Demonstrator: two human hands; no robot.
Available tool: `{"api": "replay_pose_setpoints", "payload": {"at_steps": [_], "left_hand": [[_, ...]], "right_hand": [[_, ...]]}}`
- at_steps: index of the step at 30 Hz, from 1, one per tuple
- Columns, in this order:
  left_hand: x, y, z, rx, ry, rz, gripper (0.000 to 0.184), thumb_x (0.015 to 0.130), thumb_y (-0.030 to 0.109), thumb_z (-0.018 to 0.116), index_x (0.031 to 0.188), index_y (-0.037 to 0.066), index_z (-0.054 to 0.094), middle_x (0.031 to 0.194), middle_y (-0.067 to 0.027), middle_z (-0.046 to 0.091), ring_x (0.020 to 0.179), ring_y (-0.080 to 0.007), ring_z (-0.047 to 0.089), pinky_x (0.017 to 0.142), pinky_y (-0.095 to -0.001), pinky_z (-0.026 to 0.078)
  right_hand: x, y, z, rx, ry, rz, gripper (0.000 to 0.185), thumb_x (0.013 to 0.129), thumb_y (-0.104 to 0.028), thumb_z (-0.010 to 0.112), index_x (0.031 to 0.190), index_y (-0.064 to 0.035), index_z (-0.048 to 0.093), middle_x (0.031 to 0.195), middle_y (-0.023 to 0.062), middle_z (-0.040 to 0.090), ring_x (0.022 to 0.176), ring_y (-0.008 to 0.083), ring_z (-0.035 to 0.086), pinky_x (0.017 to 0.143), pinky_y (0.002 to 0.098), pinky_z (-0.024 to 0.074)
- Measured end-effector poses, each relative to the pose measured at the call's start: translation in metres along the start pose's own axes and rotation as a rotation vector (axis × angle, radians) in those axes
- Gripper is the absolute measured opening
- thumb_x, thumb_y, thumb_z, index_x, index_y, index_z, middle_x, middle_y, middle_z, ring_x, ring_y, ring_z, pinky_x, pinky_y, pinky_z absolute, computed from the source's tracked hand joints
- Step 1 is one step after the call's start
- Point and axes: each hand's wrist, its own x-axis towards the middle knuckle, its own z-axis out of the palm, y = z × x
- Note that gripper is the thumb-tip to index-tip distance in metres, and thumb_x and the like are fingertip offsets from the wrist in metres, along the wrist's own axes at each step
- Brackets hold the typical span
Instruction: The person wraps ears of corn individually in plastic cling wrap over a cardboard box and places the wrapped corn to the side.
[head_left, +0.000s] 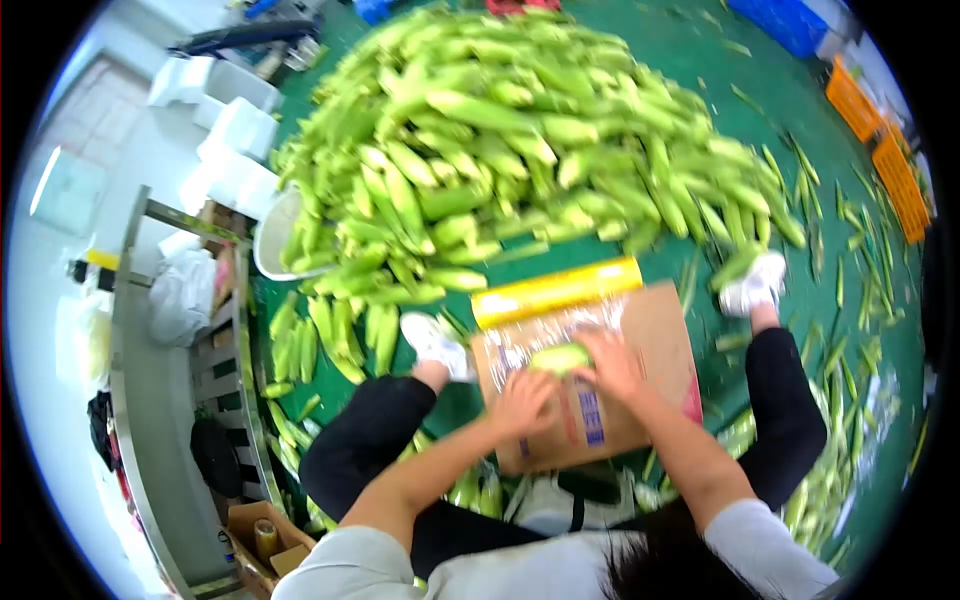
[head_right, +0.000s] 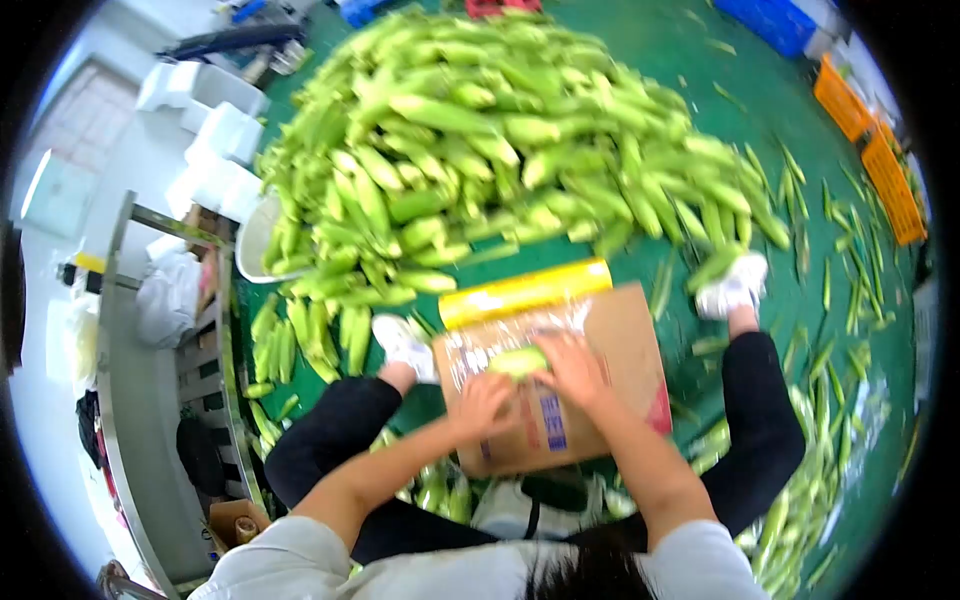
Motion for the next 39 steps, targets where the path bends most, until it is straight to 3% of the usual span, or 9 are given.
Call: {"api": "replay_pose_setpoints", "payload": {"at_steps": [3, 6, 11, 18, 24, 30, 31, 36, 39], "left_hand": [[-0.022, -0.005, -0.024, 0.000, 0.099, 0.014, 0.051, 0.083, 0.033, 0.075, 0.125, 0.010, 0.059, 0.136, -0.0091, 0.050, 0.127, -0.0290, 0.046, 0.107, -0.0471, 0.035], [-0.013, -0.009, -0.022, -0.018, 0.292, -0.470, 0.024, 0.087, 0.023, 0.069, 0.105, 0.010, 0.061, 0.121, -0.0112, 0.056, 0.117, -0.0307, 0.051, 0.104, -0.0467, 0.037], [-0.022, -0.024, -0.037, -0.253, 0.034, -0.150, 0.014, 0.093, 0.017, 0.062, 0.103, 0.007, 0.061, 0.100, -0.0144, 0.063, 0.097, -0.0339, 0.060, 0.089, -0.0439, 0.046], [0.006, -0.027, -0.006, -0.885, -0.220, -0.205, 0.009, 0.099, 0.012, 0.058, 0.105, 0.005, 0.061, 0.097, -0.0154, 0.066, 0.093, -0.0330, 0.064, 0.084, -0.0408, 0.052], [0.111, -0.042, -0.070, 0.165, -0.484, -0.016, 0.046, 0.081, 0.031, 0.077, 0.120, 0.010, 0.064, 0.112, -0.0145, 0.067, 0.108, -0.0324, 0.064, 0.089, -0.0435, 0.053], [0.165, -0.084, -0.125, -0.152, 0.090, -0.383, 0.038, 0.088, 0.029, 0.069, 0.119, 0.009, 0.064, 0.092, -0.0117, 0.069, 0.083, -0.0330, 0.067, 0.074, -0.0448, 0.053], [0.171, -0.085, -0.117, -0.197, 0.132, -0.315, 0.037, 0.090, 0.024, 0.068, 0.123, 0.007, 0.064, 0.089, -0.0097, 0.069, 0.077, -0.0241, 0.067, 0.071, -0.0392, 0.054], [0.173, -0.026, -0.021, -0.162, -0.221, 0.123, 0.044, 0.096, 0.042, 0.058, 0.137, 0.025, 0.061, 0.163, -0.0144, 0.025, 0.153, -0.0349, 0.015, 0.121, -0.0553, 0.016], [0.162, -0.016, 0.023, -0.102, -0.243, 0.110, 0.047, 0.097, 0.051, 0.051, 0.142, 0.039, 0.053, 0.167, -0.0104, 0.015, 0.154, -0.0313, 0.009, 0.121, -0.0592, 0.011]], "right_hand": [[0.011, -0.002, -0.011, -0.032, -0.096, -0.132, 0.047, 0.087, -0.039, 0.069, 0.132, -0.0273, 0.062, 0.117, 0.0039, 0.064, 0.111, 0.0274, 0.058, 0.096, 0.0456, 0.0447], [0.024, -0.004, -0.008, 0.003, -0.089, 0.006, 0.037, 0.087, -0.039, 0.069, 0.123, -0.0290, 0.069, 0.108, 0.0020, 0.065, 0.103, 0.0254, 0.061, 0.087, 0.0426, 0.0493], [0.001, 0.009, 0.002, -0.084, 0.007, -0.127, 0.028, 0.086, -0.036, 0.070, 0.113, -0.0258, 0.073, 0.091, 0.0013, 0.062, 0.081, 0.0222, 0.065, 0.063, 0.0364, 0.0536], [-0.048, -0.022, -0.017, -0.162, -0.254, 0.009, 0.020, 0.088, -0.030, 0.067, 0.104, -0.0220, 0.075, 0.090, 0.0050, 0.065, 0.097, 0.0259, 0.062, 0.082, 0.0399, 0.0498], [0.029, -0.017, -0.013, -0.253, 0.224, 0.114, 0.025, 0.083, -0.028, 0.073, 0.105, -0.0151, 0.072, 0.101, 0.0041, 0.070, 0.112, 0.0272, 0.061, 0.093, 0.0454, 0.0465], [0.054, -0.014, -0.003, 0.049, -0.368, 0.319, 0.047, 0.076, -0.039, 0.078, 0.116, -0.0160, 0.068, 0.118, 0.0082, 0.066, 0.104, 0.0295, 0.066, 0.082, 0.0445, 0.0520], [0.036, -0.026, 0.002, -0.045, -0.132, 0.079, 0.055, 0.072, -0.042, 0.080, 0.118, -0.0150, 0.065, 0.115, 0.0096, 0.066, 0.105, 0.0298, 0.065, 0.083, 0.0430, 0.0524], [0.028, -0.026, 0.013, 0.053, -0.452, 0.112, 0.071, 0.061, -0.038, 0.086, 0.125, -0.0160, 0.064, 0.111, 0.0115, 0.068, 0.104, 0.0307, 0.065, 0.089, 0.0411, 0.0533], [0.020, -0.002, 0.013, 0.390, -0.800, 0.005, 0.067, 0.065, -0.035, 0.082, 0.127, -0.0159, 0.064, 0.117, 0.0148, 0.069, 0.102, 0.0288, 0.066, 0.087, 0.0385, 0.0536]]}}
